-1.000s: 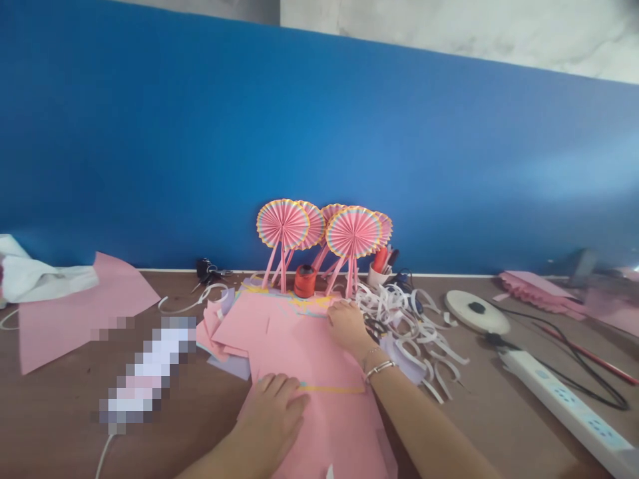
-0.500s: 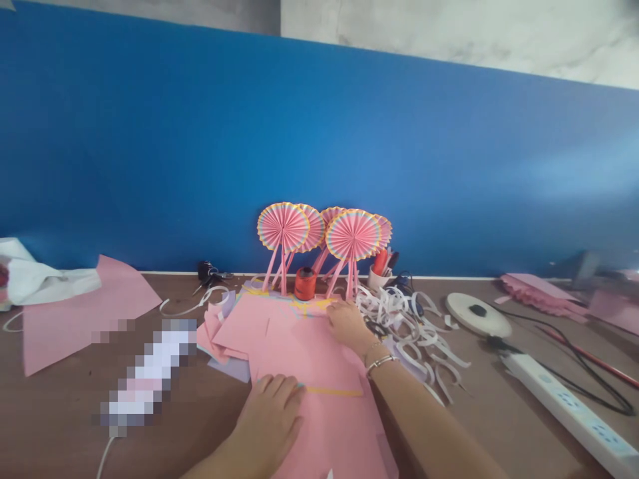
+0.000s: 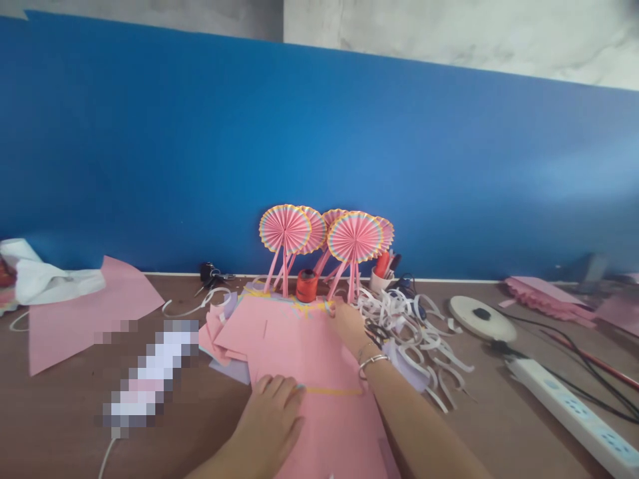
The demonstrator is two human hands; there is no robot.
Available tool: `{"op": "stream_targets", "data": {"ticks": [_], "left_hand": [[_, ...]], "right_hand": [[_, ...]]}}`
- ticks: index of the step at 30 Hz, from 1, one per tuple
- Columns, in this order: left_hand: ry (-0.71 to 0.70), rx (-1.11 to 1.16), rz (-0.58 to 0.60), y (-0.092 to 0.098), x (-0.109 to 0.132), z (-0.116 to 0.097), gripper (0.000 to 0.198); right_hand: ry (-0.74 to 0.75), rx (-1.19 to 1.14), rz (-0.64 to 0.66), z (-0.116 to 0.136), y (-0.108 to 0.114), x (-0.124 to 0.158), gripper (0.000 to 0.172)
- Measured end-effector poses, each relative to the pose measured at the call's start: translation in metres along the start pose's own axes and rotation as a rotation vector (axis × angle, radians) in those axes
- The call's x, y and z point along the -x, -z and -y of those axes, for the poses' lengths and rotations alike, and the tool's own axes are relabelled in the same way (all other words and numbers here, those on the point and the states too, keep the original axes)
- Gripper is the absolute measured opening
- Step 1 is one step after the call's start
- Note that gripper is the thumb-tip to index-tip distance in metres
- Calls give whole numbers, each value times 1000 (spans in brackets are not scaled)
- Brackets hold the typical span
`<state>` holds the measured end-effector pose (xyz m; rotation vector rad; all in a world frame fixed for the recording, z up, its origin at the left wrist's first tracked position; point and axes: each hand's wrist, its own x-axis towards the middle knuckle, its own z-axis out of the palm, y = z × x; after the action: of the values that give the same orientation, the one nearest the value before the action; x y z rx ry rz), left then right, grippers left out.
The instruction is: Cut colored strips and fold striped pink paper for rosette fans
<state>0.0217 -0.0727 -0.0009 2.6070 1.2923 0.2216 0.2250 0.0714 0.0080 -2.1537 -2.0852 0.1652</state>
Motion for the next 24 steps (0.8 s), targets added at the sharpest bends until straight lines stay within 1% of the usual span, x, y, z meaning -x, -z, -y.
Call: {"op": "stream_targets", "data": {"ticks": [2,6,9,11,15,19,22,24], "left_hand": [[0,8,2,1,0,0,31],[-19,13,-18,3,1,1,28],[-27,10,-32,2,1,2,27],[-23,3,-42,1,1,3,28],[-20,-18,-74,0,1,5,32],[-79,-56,-130,-5,1,7,29],[-113,-60,-180,-11,1,10,25],[-108,-40,-206,-13,1,10,24]], "right_hand": [[-59,-36,13,3,-1,-3,25],[-127,-115,26,10,-1,-7,21],[-148,-180,24,11,-1,-9,17],[-137,-230,17,9,1,-8,17],[-73,-336,-10,-2,8,1,19],[62,-460,-14,-11,16,20,23],[159,-553,50,-12,16,43,26],[254,-652,129,-9,14,60,26]]}}
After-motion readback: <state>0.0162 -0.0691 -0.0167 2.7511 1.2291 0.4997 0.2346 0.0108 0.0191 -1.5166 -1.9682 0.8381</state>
